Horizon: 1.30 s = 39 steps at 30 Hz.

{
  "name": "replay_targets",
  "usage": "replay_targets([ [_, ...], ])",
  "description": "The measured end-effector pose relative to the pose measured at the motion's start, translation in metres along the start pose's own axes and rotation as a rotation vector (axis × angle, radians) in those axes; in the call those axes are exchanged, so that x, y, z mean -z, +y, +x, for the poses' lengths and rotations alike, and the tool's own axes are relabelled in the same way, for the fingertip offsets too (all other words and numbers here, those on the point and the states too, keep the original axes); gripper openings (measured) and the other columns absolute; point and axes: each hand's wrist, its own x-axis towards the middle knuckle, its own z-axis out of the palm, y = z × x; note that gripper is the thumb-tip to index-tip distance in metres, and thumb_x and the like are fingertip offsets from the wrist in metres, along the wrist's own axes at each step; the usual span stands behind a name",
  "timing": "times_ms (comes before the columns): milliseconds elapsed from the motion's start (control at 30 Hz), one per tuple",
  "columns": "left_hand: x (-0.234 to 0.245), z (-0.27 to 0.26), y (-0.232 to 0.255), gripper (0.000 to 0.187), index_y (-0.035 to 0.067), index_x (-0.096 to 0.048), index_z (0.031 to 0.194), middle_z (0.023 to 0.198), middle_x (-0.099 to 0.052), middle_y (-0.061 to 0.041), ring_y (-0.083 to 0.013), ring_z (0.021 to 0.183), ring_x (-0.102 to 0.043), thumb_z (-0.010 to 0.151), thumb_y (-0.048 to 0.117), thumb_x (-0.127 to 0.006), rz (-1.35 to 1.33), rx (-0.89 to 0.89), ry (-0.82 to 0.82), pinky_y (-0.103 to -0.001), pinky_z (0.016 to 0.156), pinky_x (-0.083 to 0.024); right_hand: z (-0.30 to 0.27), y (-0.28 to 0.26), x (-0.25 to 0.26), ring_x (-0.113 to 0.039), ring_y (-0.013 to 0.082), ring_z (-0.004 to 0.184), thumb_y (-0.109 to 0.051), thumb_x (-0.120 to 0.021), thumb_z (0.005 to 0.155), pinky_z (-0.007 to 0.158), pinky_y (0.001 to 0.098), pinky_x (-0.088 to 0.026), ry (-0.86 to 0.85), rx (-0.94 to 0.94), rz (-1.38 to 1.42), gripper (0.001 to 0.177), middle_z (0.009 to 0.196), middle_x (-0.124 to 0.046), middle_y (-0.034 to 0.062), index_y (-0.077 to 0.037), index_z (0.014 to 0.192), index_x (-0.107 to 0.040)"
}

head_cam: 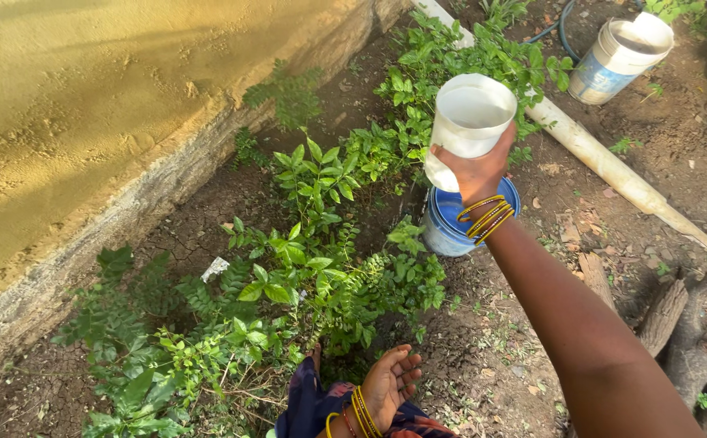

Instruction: The person is watering green plants along a house wall by dipping a white mug into a blue bucket of water and pouring it over the leaves and soil.

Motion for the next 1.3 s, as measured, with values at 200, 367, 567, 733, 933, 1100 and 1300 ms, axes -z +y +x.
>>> replay_targets([
  [200, 0.013, 0.012, 0.014, 0.030, 0.020, -0.062, 0.125, 0.108, -0.073, 0.000, -0.0160, 0.094, -0.067, 0.099, 0.033, -0.062, 0.008, 0.008, -0.012, -0.031, 0.079, -0.052, 0.009, 0.018, -0.003, -0.066, 0.0301, 0.128, -0.019, -0.104, 0.066, 0.110, 0.0415, -0.058, 0.038, 0.026, 0.012, 0.118, 0.141, -0.061, 0.0171, -0.007, 0.155, -0.027],
  [367, 0.027, 0.018, 0.028, 0.034, 0.021, -0.061, 0.129, 0.109, -0.073, 0.001, -0.0151, 0.096, -0.067, 0.098, 0.032, -0.061, 0.025, 0.035, -0.027, -0.032, 0.080, -0.051, 0.010, 0.040, 0.000, -0.062, 0.0304, 0.130, -0.025, -0.105, 0.063, 0.111, 0.0416, -0.053, 0.115, -0.038, -0.121, 0.123, 0.143, -0.059, 0.0174, -0.006, 0.155, -0.025],
  [567, 0.051, 0.027, 0.034, 0.036, 0.020, -0.061, 0.133, 0.109, -0.072, -0.001, -0.0166, 0.098, -0.067, 0.100, 0.034, -0.061, 0.002, 0.095, -0.009, -0.033, 0.082, -0.051, 0.014, 0.057, 0.004, -0.060, 0.0314, 0.135, -0.029, -0.107, 0.064, 0.115, 0.0424, -0.050, 0.165, -0.033, -0.223, 0.126, 0.146, -0.056, 0.0183, -0.006, 0.157, -0.024],
  [733, 0.073, 0.043, 0.034, 0.038, 0.021, -0.060, 0.135, 0.111, -0.072, -0.001, -0.0177, 0.097, -0.067, 0.099, 0.035, -0.059, 0.003, 0.120, -0.026, -0.035, 0.081, -0.052, 0.017, 0.050, 0.004, -0.063, 0.0306, 0.131, -0.028, -0.105, 0.065, 0.114, 0.0420, -0.050, 0.179, -0.078, -0.218, 0.124, 0.143, -0.059, 0.0171, -0.008, 0.156, -0.023],
  [933, 0.086, 0.048, 0.033, 0.038, 0.020, -0.061, 0.134, 0.111, -0.072, -0.001, -0.0169, 0.097, -0.067, 0.100, 0.036, -0.058, 0.021, 0.107, -0.042, -0.033, 0.080, -0.052, 0.024, 0.041, -0.001, -0.061, 0.0317, 0.133, -0.027, -0.105, 0.068, 0.115, 0.0428, -0.050, 0.181, 0.005, -0.185, 0.124, 0.145, -0.057, 0.0189, -0.007, 0.157, -0.022],
  [1100, 0.088, 0.051, 0.038, 0.037, 0.020, -0.060, 0.134, 0.110, -0.072, -0.002, -0.0174, 0.095, -0.067, 0.100, 0.035, -0.057, 0.015, 0.133, -0.029, -0.035, 0.078, -0.053, 0.024, 0.039, -0.007, -0.062, 0.0312, 0.133, -0.028, -0.105, 0.068, 0.116, 0.0421, -0.049, 0.173, -0.023, -0.200, 0.121, 0.145, -0.058, 0.0183, -0.007, 0.156, -0.024],
  [1300, 0.087, 0.044, 0.041, 0.037, 0.020, -0.060, 0.134, 0.110, -0.072, -0.003, -0.0173, 0.095, -0.067, 0.100, 0.034, -0.058, 0.015, 0.129, -0.015, -0.034, 0.078, -0.053, 0.021, 0.044, -0.007, -0.061, 0.0318, 0.134, -0.028, -0.106, 0.066, 0.116, 0.0426, -0.049, 0.177, 0.012, -0.269, 0.120, 0.145, -0.058, 0.0187, -0.006, 0.154, -0.027],
])
